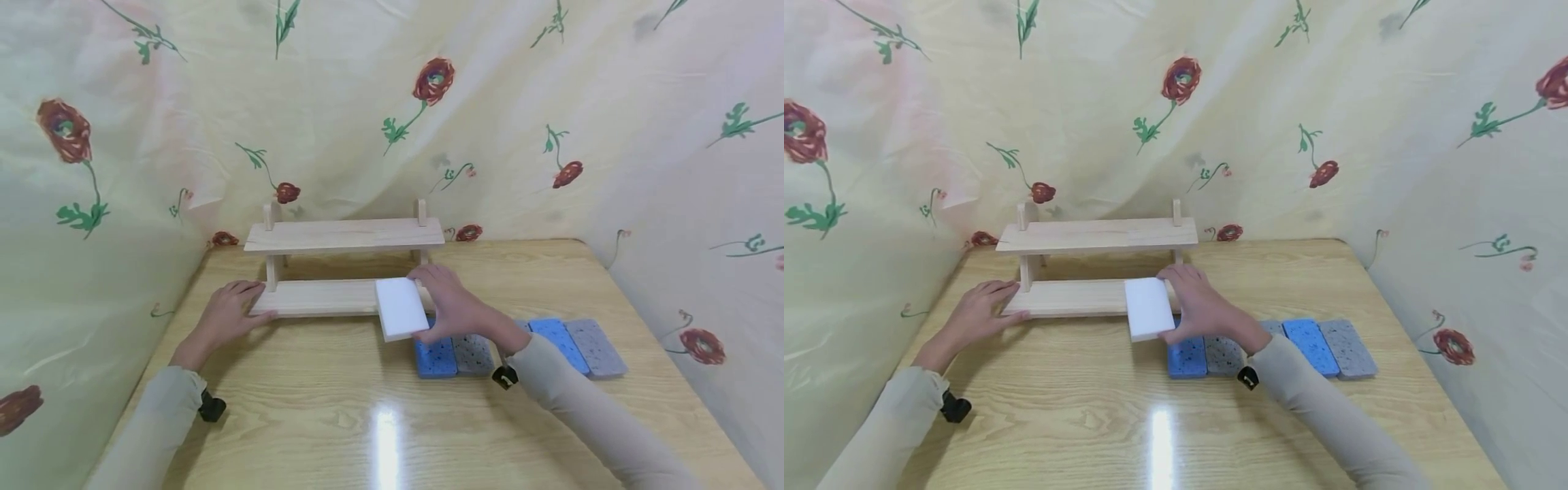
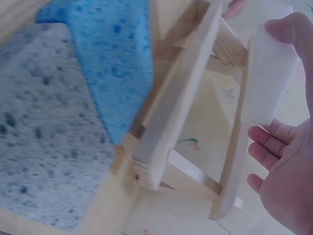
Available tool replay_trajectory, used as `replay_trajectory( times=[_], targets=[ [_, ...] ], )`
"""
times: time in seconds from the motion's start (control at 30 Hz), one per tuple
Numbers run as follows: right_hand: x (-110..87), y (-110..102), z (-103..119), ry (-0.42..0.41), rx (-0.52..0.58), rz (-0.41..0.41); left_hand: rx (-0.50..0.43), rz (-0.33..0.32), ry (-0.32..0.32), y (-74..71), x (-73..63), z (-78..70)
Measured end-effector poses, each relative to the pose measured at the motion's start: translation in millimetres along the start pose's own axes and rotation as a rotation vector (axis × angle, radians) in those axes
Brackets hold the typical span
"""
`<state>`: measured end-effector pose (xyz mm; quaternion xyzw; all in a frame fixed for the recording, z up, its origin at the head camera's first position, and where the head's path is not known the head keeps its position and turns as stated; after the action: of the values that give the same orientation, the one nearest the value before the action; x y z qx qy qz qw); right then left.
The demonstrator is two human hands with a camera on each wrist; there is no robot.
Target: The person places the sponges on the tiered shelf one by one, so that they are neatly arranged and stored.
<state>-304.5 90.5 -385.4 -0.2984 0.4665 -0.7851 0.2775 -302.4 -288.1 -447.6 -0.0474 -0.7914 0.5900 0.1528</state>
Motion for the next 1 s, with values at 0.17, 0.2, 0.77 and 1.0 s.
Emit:
replay_trajectory(
  times=[0.17,0.2,0.77,1.0],
  targets=[
    [6.3,-10.3,2.3,0.003,0.010,-0.005,0.005,0.001,0.005,-2.0,0.8,-1.3],
    [7.5,-12.6,2.6,0.003,0.014,-0.009,0.005,0.001,0.005,-2.2,0.9,-1.3],
    [24.2,-42.3,10.1,-0.001,-0.013,-0.078,0.005,0.016,0.001,0.9,0.4,-1.6],
    [30.1,-49.2,11.0,-0.003,-0.032,-0.101,0.010,0.014,0.001,0.2,0.4,-2.4]
  ],
)
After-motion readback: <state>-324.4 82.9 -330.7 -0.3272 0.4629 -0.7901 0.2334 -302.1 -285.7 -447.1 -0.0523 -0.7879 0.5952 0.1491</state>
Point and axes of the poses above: each hand's wrist, its own x-axis towards the middle knuckle, its own y-axis out of the palm, z = x × y, the point moved 8 cm from there along x, towards the middle knuckle, and after that the axes turned 1 degree about -y, right-handed, at the moved point
